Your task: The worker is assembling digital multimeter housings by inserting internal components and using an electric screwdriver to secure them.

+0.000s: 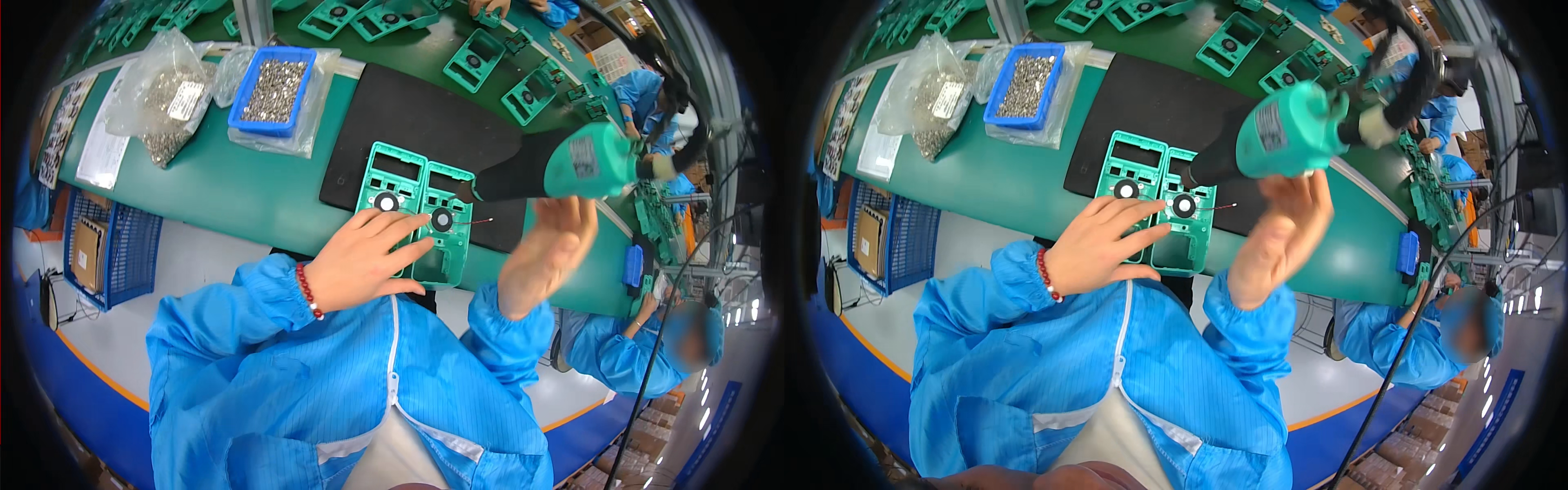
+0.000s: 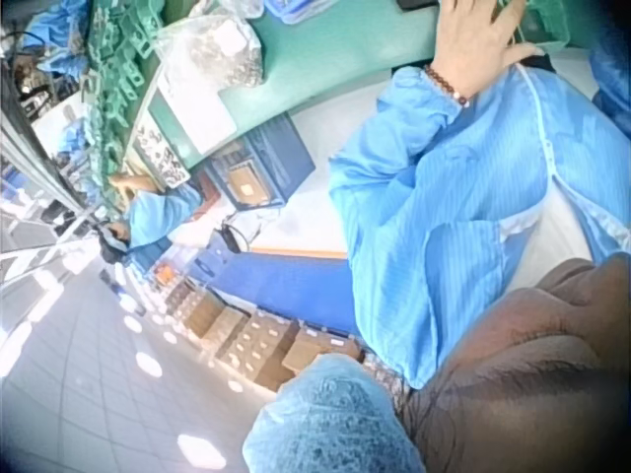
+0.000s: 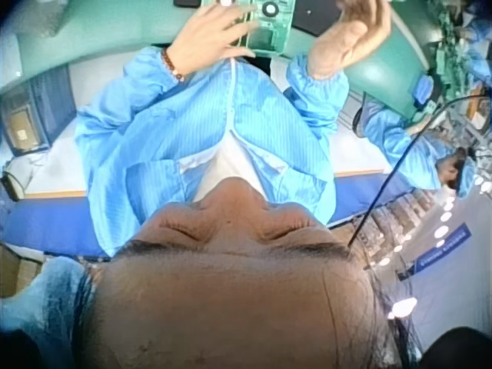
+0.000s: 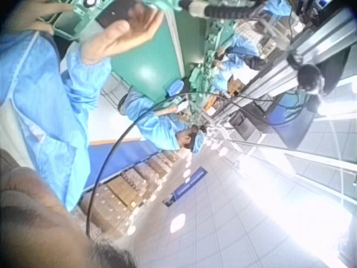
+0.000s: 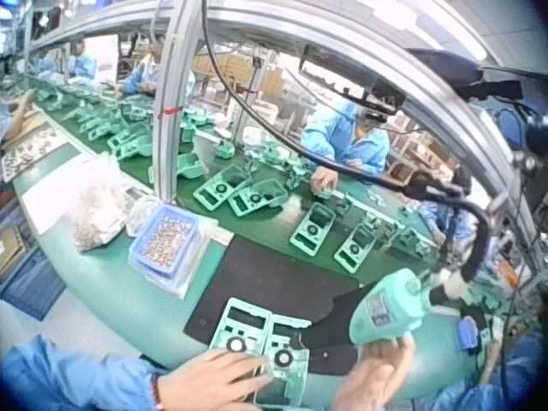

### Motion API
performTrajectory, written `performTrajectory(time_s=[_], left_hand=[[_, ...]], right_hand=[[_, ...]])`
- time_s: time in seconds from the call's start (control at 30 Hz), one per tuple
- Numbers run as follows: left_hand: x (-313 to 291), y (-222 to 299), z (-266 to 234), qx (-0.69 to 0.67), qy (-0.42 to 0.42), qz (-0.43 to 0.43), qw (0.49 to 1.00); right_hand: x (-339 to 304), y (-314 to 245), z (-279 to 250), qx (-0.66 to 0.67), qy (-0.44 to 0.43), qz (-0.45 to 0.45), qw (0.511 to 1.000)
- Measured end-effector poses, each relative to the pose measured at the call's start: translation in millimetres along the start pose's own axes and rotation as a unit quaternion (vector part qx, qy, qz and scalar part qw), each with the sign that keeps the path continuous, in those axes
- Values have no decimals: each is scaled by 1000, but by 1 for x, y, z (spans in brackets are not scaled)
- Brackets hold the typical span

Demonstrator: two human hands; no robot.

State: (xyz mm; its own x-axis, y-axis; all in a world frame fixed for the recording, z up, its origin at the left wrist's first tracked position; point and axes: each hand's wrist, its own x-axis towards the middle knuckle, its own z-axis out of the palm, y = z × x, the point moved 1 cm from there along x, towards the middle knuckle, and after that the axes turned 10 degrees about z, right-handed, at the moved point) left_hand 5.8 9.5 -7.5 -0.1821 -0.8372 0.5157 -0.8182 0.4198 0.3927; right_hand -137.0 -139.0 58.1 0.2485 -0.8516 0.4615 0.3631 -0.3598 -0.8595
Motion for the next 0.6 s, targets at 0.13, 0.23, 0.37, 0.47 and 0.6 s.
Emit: performTrajectory(time_s=[0.13,0.23,0.37,0.47,0.6], left_hand=[[-6,-2,-24,12,94,-59,994],[-8,-7,-20,2,104,-79,992],[2,-1,-16,-10,95,-76,993],[8,-1,-19,-16,84,-77,993],[6,-7,-22,-19,101,-97,990]], right_hand=[[-60,-25,-39,-405,-304,1,862],[-99,-15,-12,-519,-335,12,786],[-115,9,-14,-522,-353,-21,776],[-118,16,-29,-525,-334,-28,782],[-70,-42,-67,-502,-297,17,812]])
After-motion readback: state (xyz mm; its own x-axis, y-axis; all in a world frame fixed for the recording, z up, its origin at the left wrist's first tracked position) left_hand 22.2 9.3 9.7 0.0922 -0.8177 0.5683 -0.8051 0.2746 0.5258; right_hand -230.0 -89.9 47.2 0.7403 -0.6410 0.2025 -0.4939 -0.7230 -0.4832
